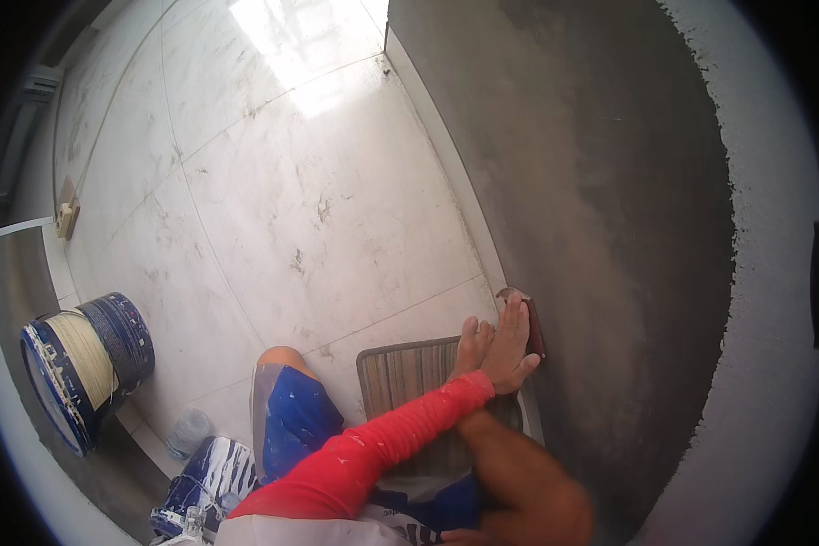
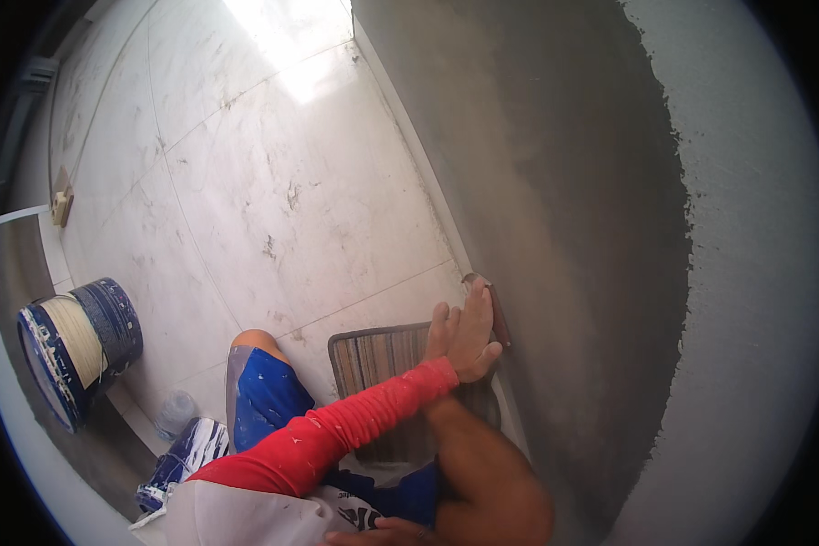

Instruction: The person sits on the floor and uses a sanding block to smooth a section of a wall. They move the block back and forth along the lower portion of the wall, gradually covering more area.

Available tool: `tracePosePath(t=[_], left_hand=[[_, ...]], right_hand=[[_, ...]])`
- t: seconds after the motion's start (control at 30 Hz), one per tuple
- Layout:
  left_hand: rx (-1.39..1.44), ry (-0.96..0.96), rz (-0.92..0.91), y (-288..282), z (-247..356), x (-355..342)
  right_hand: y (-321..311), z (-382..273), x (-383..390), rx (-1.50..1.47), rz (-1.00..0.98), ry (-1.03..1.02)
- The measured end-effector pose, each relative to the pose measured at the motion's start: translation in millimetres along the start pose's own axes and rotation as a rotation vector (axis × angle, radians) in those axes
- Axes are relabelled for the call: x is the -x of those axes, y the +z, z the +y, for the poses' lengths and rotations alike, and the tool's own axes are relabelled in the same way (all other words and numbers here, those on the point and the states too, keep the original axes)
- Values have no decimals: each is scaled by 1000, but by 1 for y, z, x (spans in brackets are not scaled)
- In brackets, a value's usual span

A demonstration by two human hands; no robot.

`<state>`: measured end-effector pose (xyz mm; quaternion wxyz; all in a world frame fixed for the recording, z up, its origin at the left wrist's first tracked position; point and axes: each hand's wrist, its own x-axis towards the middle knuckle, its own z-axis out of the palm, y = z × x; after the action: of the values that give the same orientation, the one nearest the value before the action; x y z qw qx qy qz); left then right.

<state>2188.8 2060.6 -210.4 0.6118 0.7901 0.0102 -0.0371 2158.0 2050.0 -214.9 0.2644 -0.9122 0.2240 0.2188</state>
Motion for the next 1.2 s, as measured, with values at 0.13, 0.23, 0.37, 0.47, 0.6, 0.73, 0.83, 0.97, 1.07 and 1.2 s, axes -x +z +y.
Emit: tracePosePath(t=[0.13, 0.23, 0.37, 0.47, 0.6, 0.73, 0.83, 0.97, 1.07, 1.2], left_hand=[[345, 127, 525, -73, -24, -124], [334, 85, 663, -168, -69, -178], [393, 142, 616, -86, -28, -144], [258, 117, 393, 48, 14, -4], [192, 139, 329, 66, 7, 10], [310, 158, 559, -73, -36, -128], [499, 128, 602, -181, -63, -203], [413, 142, 731, -113, -48, -173], [175, 12, 189, 22, 2, -5], [-372, 323, -724, 50, 13, 42]], right_hand=[[4, 8, -2, 49, -35, -4], [-8, -40, 16, -114, -169, 59], [-5, -9, 7, -101, -3, 58], [2, -10, 6, -32, -11, 19], [-1, -5, 4, -3, -10, 25], [-4, -5, 4, -4, -62, 33], [-18, -25, 12, -89, -151, 10], [-24, -26, 18, 210, -145, -134], [-21, -14, 11, 145, -91, -82], [-21, -9, 15, 136, -84, -80]])
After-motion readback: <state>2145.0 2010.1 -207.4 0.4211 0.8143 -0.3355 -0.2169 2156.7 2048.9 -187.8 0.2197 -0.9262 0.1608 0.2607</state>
